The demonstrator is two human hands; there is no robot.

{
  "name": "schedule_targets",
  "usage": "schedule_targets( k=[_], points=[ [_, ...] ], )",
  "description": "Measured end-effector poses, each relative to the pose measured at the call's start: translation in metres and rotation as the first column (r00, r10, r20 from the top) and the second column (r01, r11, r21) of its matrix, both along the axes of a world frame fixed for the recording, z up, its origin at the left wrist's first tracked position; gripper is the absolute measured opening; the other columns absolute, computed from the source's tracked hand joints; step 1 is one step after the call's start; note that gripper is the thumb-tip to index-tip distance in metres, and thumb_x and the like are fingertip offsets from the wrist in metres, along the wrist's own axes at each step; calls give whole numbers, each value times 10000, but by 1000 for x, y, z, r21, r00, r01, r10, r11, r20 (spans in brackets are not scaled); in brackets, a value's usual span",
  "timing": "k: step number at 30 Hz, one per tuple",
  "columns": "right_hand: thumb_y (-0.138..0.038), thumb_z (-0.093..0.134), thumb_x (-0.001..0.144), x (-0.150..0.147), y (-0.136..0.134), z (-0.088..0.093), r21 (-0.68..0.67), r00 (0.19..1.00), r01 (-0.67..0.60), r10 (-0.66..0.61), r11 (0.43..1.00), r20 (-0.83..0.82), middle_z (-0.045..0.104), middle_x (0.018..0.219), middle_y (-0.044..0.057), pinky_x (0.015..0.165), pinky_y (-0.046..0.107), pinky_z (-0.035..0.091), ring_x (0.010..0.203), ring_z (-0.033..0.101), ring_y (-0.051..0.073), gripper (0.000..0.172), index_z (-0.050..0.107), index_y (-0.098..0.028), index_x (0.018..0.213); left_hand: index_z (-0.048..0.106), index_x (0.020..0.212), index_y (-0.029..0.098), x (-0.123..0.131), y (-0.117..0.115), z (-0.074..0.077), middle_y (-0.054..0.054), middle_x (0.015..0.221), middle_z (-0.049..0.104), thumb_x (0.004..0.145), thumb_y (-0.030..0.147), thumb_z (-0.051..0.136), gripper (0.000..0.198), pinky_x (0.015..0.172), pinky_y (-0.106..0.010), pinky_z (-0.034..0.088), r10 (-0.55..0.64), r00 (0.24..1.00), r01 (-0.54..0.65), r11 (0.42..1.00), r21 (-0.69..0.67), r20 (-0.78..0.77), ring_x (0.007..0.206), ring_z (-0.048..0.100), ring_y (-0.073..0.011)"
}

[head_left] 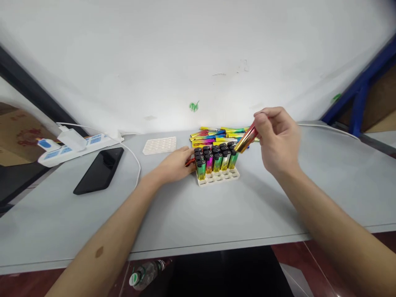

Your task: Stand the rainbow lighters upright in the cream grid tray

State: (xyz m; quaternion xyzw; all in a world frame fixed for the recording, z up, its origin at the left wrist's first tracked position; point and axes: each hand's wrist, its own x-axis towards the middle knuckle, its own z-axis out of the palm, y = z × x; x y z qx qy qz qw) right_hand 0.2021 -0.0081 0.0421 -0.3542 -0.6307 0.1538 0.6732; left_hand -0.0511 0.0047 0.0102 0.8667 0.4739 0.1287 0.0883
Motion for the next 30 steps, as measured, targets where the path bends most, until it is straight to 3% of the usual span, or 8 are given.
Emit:
schedule_targets(
  k=[3,6,10,16,21,30],
  points=[
    [-514,651,849,-18,-19,-8,88,975,13,-33,996,220,642,799,28,585,307,504,639,601,151,285,577,-243,895,542,931,217,-1,1,0,-36,884,585,867,252,487,91,673,-308,442,-7,1000,7,1000,11,24,812,579,-207],
    [-473,708,819,-32,-31,-19,199,866,-62,-46,978,497,691,823,37,615,298,503,655,613,156,281,602,-233,919,560,989,222,-2,1,1,-36,917,607,864,230,492,143,709,-306,446,-16,998,15,1000,21,54,864,586,-211],
    [-432,676,861,-36,-29,-29,244,737,-86,-103,966,668,710,834,36,637,279,479,710,628,163,229,619,-227,945,568,1082,228,-4,2,1,-39,994,620,842,185,493,255,772,-314,457,-16,996,12,999,41,84,940,589,-216],
    [-444,677,856,-32,-23,-29,237,687,-2,-171,972,706,728,860,37,637,271,456,714,632,165,233,634,-227,929,539,1218,243,-5,4,-2,-45,1073,607,850,187,469,378,805,-338,477,25,992,-30,999,34,127,953,595,-214],
    [-432,702,839,-33,-25,-27,227,664,-37,-146,973,733,726,791,24,594,258,430,670,634,155,230,654,-220,915,556,1181,229,-3,4,-2,-48,1125,601,850,205,481,340,818,-337,487,61,986,-66,997,30,154,948,602,-205],
    [-464,658,870,-36,-25,-29,299,646,35,-250,954,721,728,739,13,553,270,395,636,636,149,249,631,-220,831,580,1140,218,-1,3,2,-49,1070,606,855,194,478,303,817,-336,489,61,986,-73,994,76,152,941,600,-204]
  ],
)
